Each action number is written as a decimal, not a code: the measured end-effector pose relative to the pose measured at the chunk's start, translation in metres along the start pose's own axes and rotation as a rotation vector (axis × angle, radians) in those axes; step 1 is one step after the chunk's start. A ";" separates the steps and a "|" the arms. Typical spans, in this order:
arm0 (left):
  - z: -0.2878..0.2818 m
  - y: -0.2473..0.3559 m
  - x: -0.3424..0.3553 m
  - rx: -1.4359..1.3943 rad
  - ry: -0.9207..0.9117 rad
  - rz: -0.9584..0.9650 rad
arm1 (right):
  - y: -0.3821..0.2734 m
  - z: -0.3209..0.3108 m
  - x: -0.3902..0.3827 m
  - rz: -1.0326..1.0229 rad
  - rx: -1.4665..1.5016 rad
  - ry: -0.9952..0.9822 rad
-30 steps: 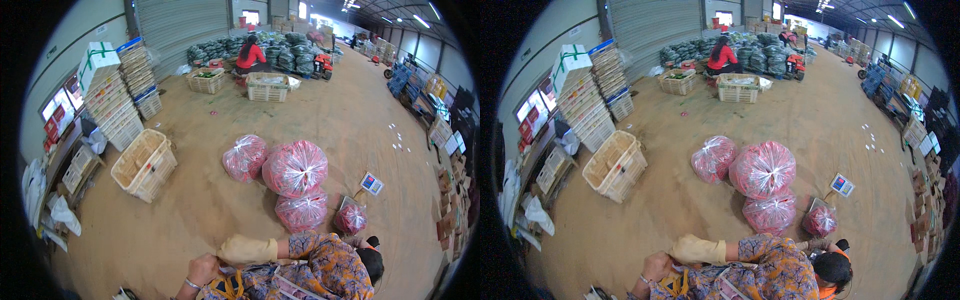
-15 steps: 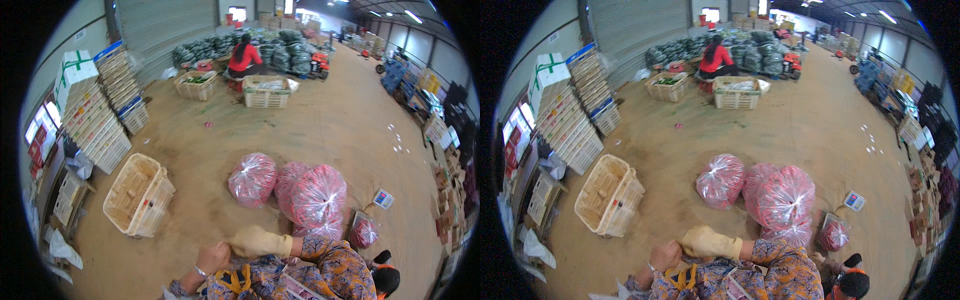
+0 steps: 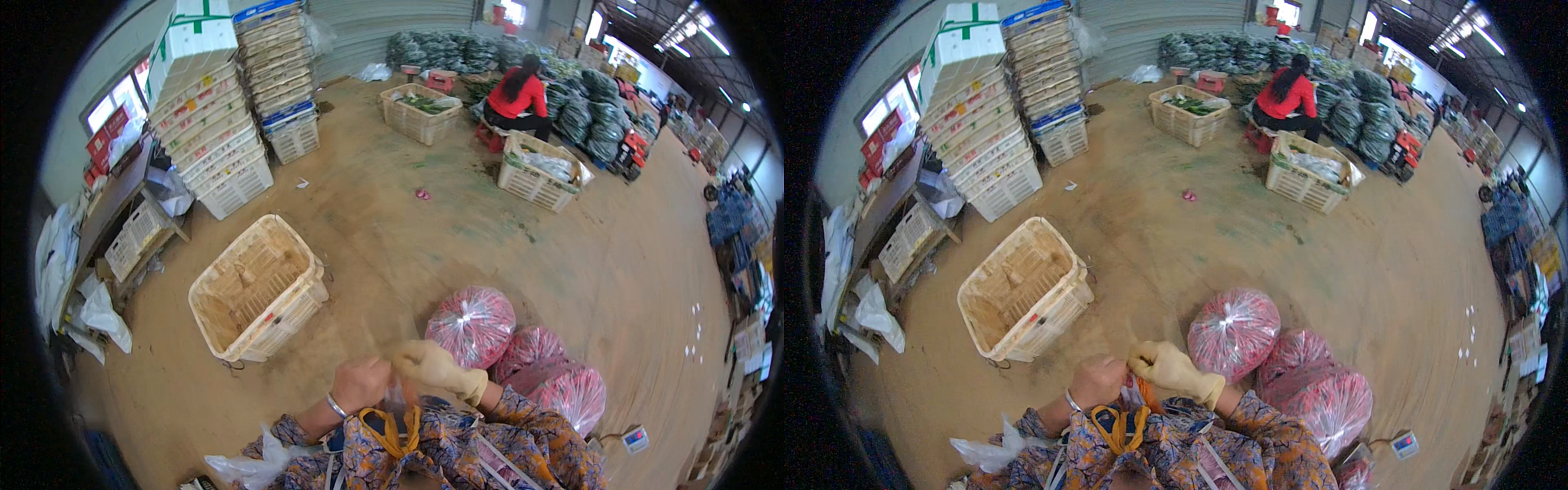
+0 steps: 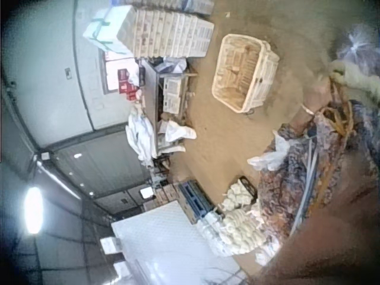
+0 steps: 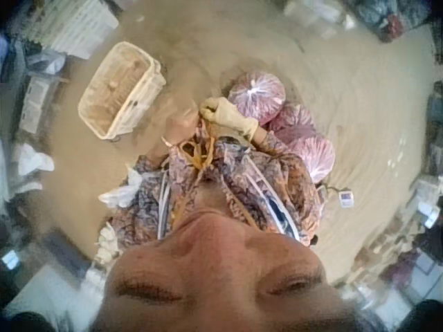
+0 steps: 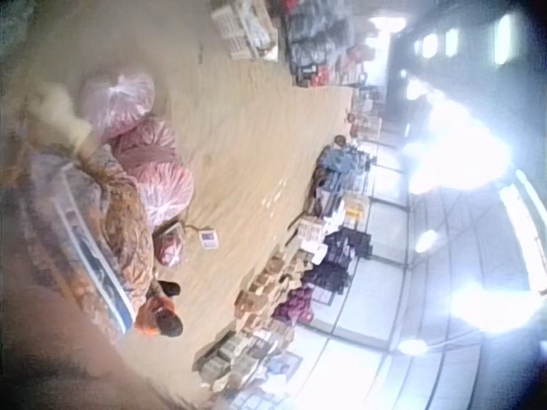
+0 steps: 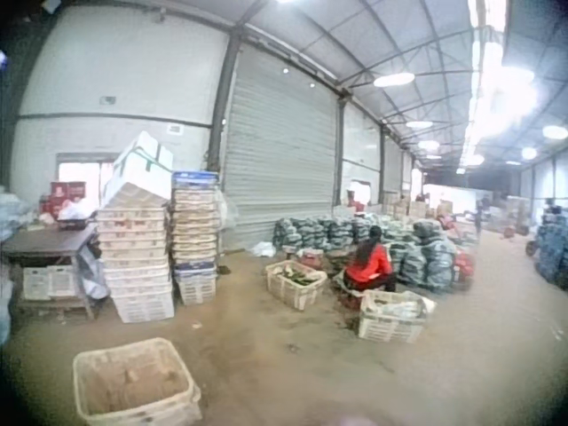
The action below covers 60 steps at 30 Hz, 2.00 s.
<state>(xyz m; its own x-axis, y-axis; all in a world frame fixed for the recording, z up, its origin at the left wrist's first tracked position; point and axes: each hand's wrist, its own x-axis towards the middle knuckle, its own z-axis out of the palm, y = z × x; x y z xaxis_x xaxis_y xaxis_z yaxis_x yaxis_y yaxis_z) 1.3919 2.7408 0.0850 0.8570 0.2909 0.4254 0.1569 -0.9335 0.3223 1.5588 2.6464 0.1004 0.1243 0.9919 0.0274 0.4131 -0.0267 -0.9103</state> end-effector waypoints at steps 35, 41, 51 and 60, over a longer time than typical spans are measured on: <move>0.032 -0.471 0.492 -1.576 0.078 -0.691 | 0.095 -0.287 0.597 0.306 0.037 -0.343; 0.041 -0.563 0.546 -1.444 0.056 -0.709 | 0.144 -0.297 0.699 0.253 0.211 -0.411; 0.016 -0.740 0.697 -1.164 0.202 -0.603 | 0.254 -0.317 0.884 0.165 0.136 -0.813; 0.061 -0.853 0.850 -1.093 -0.054 -0.475 | 0.304 -0.379 1.028 0.148 0.201 -0.824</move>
<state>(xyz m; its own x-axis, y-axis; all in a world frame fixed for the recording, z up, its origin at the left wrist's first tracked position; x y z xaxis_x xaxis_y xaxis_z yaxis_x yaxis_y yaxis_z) 2.0159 3.7719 0.1199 0.8501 0.5250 0.0413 -0.0149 -0.0544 0.9984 2.1539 3.6107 0.0084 -0.5623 0.7561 -0.3350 0.2674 -0.2171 -0.9388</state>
